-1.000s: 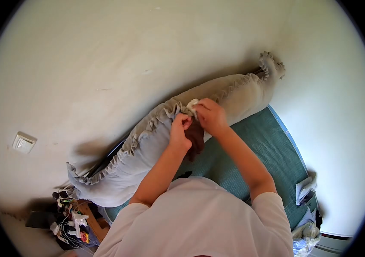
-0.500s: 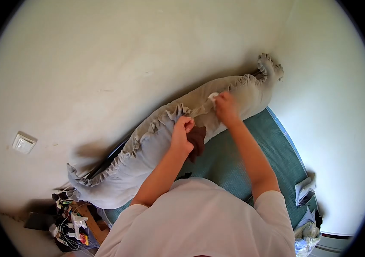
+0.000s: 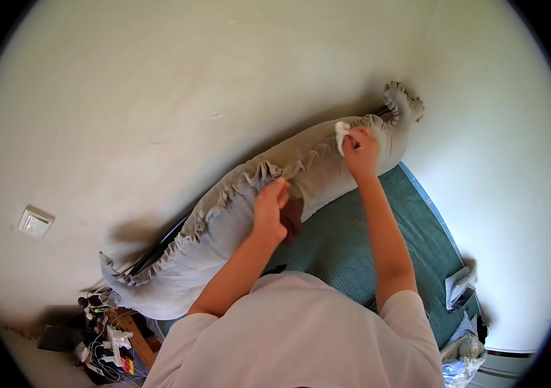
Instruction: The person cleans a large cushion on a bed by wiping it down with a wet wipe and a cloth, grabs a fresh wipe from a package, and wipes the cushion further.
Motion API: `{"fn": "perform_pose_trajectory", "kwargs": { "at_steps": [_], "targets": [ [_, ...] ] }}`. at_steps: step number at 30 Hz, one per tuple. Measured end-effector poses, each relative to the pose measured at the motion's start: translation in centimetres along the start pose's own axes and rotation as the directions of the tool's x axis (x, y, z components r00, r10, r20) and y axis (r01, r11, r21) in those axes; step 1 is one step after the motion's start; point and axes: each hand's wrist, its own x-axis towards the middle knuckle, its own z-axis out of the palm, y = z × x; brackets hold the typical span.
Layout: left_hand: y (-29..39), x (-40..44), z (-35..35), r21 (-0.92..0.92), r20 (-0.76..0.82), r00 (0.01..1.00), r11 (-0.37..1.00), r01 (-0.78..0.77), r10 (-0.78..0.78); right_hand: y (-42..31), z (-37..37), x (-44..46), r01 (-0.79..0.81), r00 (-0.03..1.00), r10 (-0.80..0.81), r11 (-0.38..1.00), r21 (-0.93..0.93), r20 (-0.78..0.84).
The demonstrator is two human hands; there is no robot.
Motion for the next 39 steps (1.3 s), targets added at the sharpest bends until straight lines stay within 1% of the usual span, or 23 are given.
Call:
{"fn": "perform_pose_trajectory", "kwargs": {
  "at_steps": [1,2,4,8,10,13,15,17,19,20,22,23,25,26,28,29,31,32,34,35,37,38,39],
  "targets": [
    [-0.1,-0.9,0.8,0.052,-0.029,0.999,0.998,0.024,-0.023,0.1,-0.3,0.4,-0.085,0.992,0.093,0.992,0.091,-0.084],
    [-0.8,-0.9,1.2,0.052,-0.030,0.999,0.998,0.022,-0.020,-0.1,-0.5,0.7,-0.084,0.992,0.091,0.992,0.093,-0.084],
    [-2.5,-0.7,1.8,0.264,0.146,0.986,0.957,-0.117,0.080,-0.8,-0.9,0.4,-0.187,0.959,0.248,0.920,0.344,-0.141],
    [-2.5,3.2,3.5,0.323,0.064,0.996,0.944,-0.072,0.054,-1.4,-1.4,0.2,-0.181,0.938,0.288,0.880,0.438,-0.192],
    [-2.1,4.6,4.9,0.030,-0.114,0.985,0.991,-0.128,0.131,-1.8,-1.9,0.4,-0.161,0.956,0.238,0.912,0.376,-0.169],
    [-2.7,6.5,3.0,0.054,-0.088,0.987,0.990,-0.128,0.132,-2.6,-1.5,1.0,-0.135,0.969,0.189,0.946,0.295,-0.162],
    [-2.4,5.5,2.3,0.025,-0.063,0.992,0.994,-0.107,0.109,-3.1,-1.1,1.4,-0.128,0.974,0.167,0.963,0.237,-0.152],
    [-1.9,4.6,2.1,-0.001,-0.037,0.996,0.997,-0.082,0.082,-4.3,-0.4,1.0,-0.069,0.993,0.080,0.989,0.133,-0.082],
    [-1.5,4.0,1.9,-0.025,-0.100,0.992,0.997,-0.079,0.076,-6.2,1.3,-1.4,0.210,0.971,-0.211,0.978,0.017,0.114],
    [-1.6,4.2,1.4,-0.025,-0.103,0.992,0.997,-0.075,0.072,-5.7,1.9,-2.4,0.206,0.971,-0.206,0.978,0.018,0.117],
    [-2.0,5.1,0.4,-0.064,-0.123,0.992,0.998,0.009,-0.017,-4.1,3.4,-4.2,0.242,0.946,-0.233,0.970,-0.014,0.228],
    [-1.6,5.4,0.7,-0.068,-0.114,0.993,0.998,0.000,-0.008,-2.2,3.6,-3.6,0.254,0.944,-0.244,0.967,-0.016,0.223],
    [-1.4,4.5,0.6,0.011,-0.079,0.995,0.999,-0.053,0.054,1.5,3.0,-3.4,0.037,0.973,-0.005,0.990,-0.136,0.229],
    [-1.4,4.2,0.7,0.011,-0.076,0.996,0.999,-0.048,0.049,0.9,2.1,-3.4,0.034,0.974,-0.001,0.989,-0.141,0.228],
    [-0.9,4.3,1.0,-0.047,-0.055,0.998,0.999,-0.023,0.021,-2.0,-0.3,-1.8,-0.025,0.999,0.025,1.000,-0.010,-0.030],
    [-1.0,4.3,1.1,-0.050,-0.053,0.998,0.998,-0.022,0.020,-4.1,-0.4,-1.8,-0.024,0.999,0.023,1.000,-0.012,-0.029],
    [-1.3,4.2,1.1,-0.011,-0.062,0.998,0.999,-0.030,0.030,-7.9,0.4,-2.4,0.259,0.964,-0.265,0.959,0.115,0.039],
    [-1.5,4.2,0.8,-0.005,-0.062,0.998,1.000,-0.023,0.023,-7.3,1.0,-3.1,0.250,0.966,-0.256,0.962,0.113,0.039],
    [-1.5,4.4,0.4,0.048,-0.065,0.998,0.999,-0.002,0.005,-5.0,3.3,-4.3,0.136,0.983,-0.139,0.990,0.031,0.118],
    [-1.1,4.8,0.8,0.042,-0.059,0.998,0.999,-0.021,0.023,-3.5,3.8,-3.3,0.156,0.981,-0.159,0.987,0.036,0.112],
    [-1.3,4.1,0.6,0.092,-0.052,0.997,0.995,-0.047,0.052,-1.1,3.5,-3.3,0.083,0.993,-0.071,0.987,-0.134,0.097],
    [-1.3,3.9,0.6,0.093,-0.050,0.998,0.995,-0.044,0.049,-1.4,3.0,-3.4,0.081,0.993,-0.068,0.987,-0.138,0.097],
    [-1.0,3.9,0.8,0.062,-0.056,0.998,0.998,-0.023,0.026,-2.1,2.0,-2.8,0.026,1.000,-0.025,0.994,-0.106,0.008]
  ]
}}
